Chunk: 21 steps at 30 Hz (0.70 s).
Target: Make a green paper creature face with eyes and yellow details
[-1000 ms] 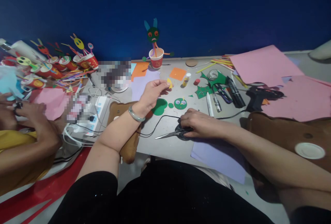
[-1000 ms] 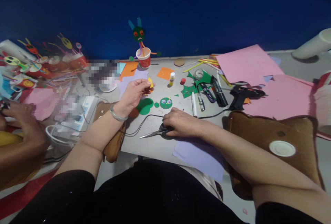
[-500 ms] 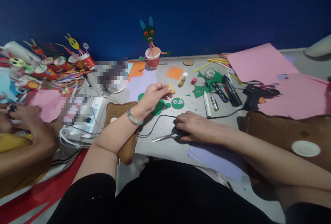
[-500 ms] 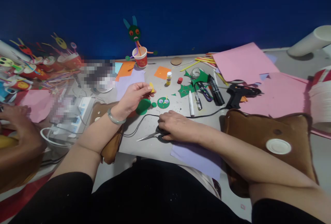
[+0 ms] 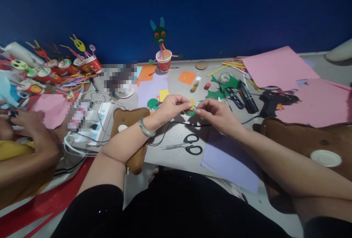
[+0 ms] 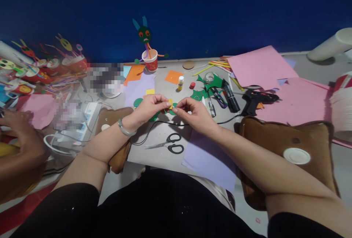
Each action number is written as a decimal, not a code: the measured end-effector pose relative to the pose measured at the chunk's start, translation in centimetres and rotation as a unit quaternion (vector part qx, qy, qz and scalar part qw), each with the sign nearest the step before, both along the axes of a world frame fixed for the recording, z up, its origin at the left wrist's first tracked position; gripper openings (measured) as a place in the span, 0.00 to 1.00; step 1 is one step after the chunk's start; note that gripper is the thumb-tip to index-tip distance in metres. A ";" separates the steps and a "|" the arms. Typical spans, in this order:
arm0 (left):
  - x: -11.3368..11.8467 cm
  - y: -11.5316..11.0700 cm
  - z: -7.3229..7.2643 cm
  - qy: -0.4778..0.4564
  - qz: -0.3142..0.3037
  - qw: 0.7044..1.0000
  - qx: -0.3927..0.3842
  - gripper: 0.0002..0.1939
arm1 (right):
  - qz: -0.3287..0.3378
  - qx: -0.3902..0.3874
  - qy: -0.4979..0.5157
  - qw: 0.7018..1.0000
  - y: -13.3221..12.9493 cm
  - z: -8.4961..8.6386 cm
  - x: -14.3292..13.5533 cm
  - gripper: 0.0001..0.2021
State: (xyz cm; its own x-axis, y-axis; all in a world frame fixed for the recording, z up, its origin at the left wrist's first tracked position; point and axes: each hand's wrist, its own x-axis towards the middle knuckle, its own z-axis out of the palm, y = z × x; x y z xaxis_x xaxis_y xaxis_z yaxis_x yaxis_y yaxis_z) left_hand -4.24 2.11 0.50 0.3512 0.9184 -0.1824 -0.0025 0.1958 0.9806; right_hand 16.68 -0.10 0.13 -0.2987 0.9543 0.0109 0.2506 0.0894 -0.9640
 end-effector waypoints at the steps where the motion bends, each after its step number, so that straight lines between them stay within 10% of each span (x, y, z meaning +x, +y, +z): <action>1: 0.1 -0.1 -0.1 0.013 -0.008 1.000 0.009 0.15 | -0.009 -0.011 0.017 1.000 0.1 0.0 -0.1 0.25; 21: 0.7 -1.0 0.6 0.024 -0.069 0.997 -0.025 0.04 | -0.047 -0.039 0.047 0.997 -0.1 0.1 -0.2 0.26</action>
